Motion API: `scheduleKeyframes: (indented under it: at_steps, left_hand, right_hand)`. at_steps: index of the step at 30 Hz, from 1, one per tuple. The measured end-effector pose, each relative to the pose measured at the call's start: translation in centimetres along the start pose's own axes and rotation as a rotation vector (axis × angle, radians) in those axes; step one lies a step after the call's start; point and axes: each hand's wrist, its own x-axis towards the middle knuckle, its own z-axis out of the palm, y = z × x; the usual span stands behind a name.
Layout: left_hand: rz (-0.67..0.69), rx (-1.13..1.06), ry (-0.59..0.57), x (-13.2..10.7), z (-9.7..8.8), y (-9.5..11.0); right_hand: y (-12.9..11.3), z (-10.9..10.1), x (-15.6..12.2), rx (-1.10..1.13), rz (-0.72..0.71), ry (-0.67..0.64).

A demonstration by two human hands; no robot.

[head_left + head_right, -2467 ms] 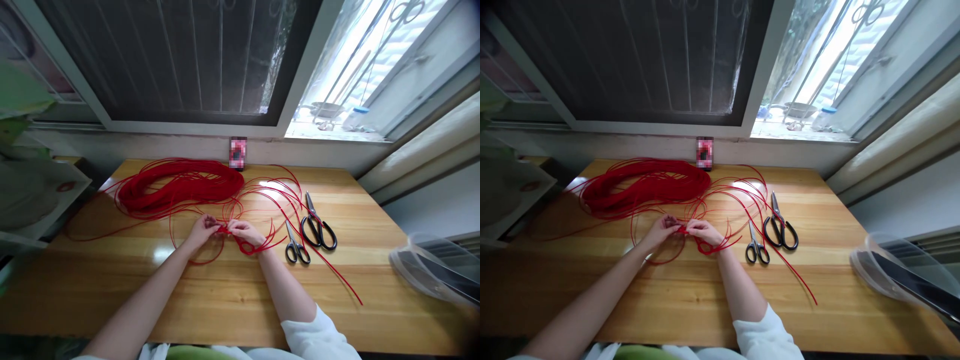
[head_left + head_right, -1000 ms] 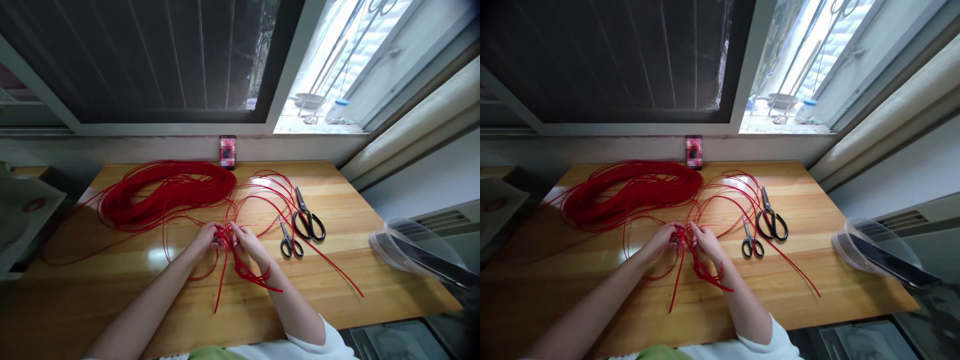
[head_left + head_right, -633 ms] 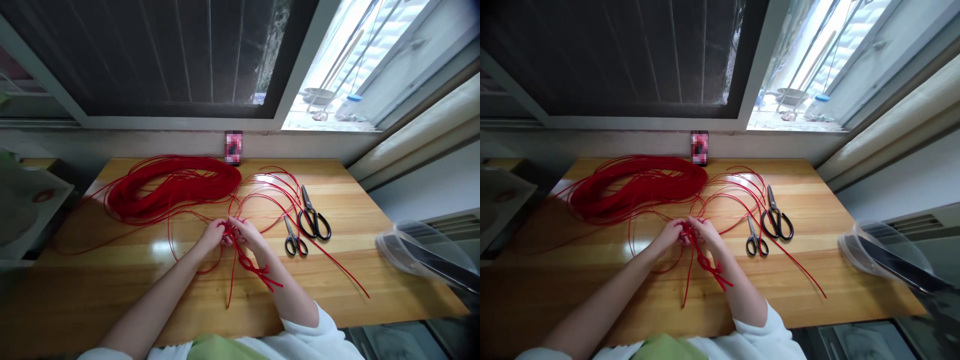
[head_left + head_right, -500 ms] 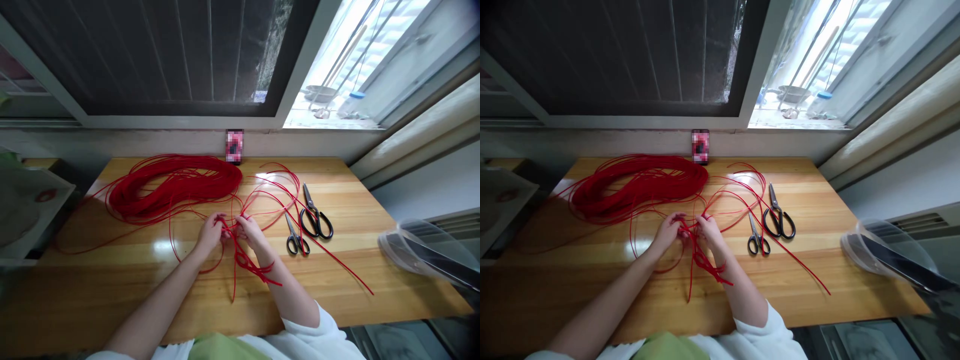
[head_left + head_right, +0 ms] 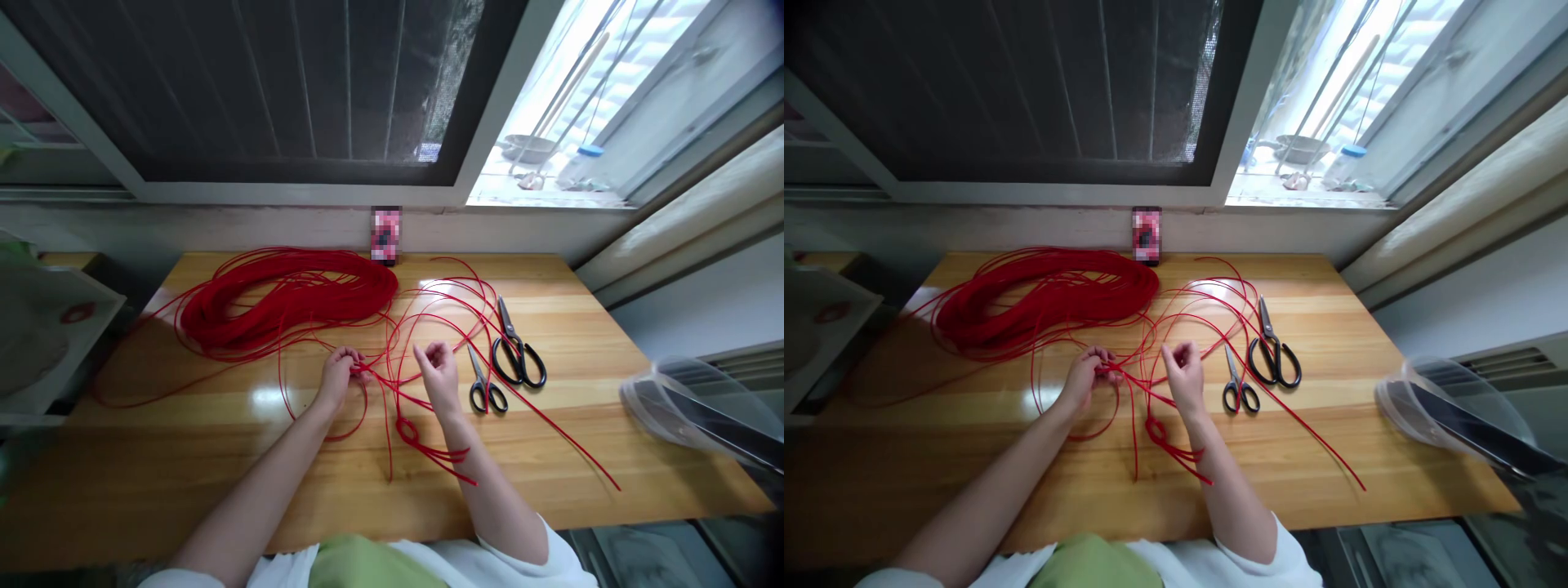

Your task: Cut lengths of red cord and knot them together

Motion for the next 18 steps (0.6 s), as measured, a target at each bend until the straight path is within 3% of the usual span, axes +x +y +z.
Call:
scheduleKeyframes:
  at_steps: [3, 5, 6, 10, 14, 16, 18]
  left_hand:
    - [-0.028, 0.017, -0.044, -0.1, 0.1, 0.3]
    - [-0.027, 0.036, -0.076, -0.2, 0.0, 0.5]
    - [-0.025, 0.044, -0.093, -0.3, 0.0, 0.7]
    - [-0.010, 0.148, -0.221, -0.5, -0.7, 1.4]
    - [0.243, 0.376, -0.295, -0.4, -1.5, 2.0]
    - [0.308, 0.424, -0.290, -0.3, -1.8, 2.4]
    - [0.269, 0.460, -0.330, -0.3, -2.4, 3.1]
  right_hand:
    - [-1.5, 0.2, -0.5, -0.361, -0.442, -0.275]
    - [-1.8, 0.9, -0.3, -0.525, -0.584, -0.491]
    - [-1.6, 1.3, -0.1, -0.588, -0.606, -0.532]
    - [-0.1, 1.9, 1.1, -0.654, -0.510, -0.454]
    - [0.4, 1.3, 1.9, -0.522, -0.373, -0.367]
    - [-0.1, 0.7, 2.1, -0.491, -0.312, -0.381]
    - [-0.8, 0.1, 2.4, -0.484, -0.287, -0.437]
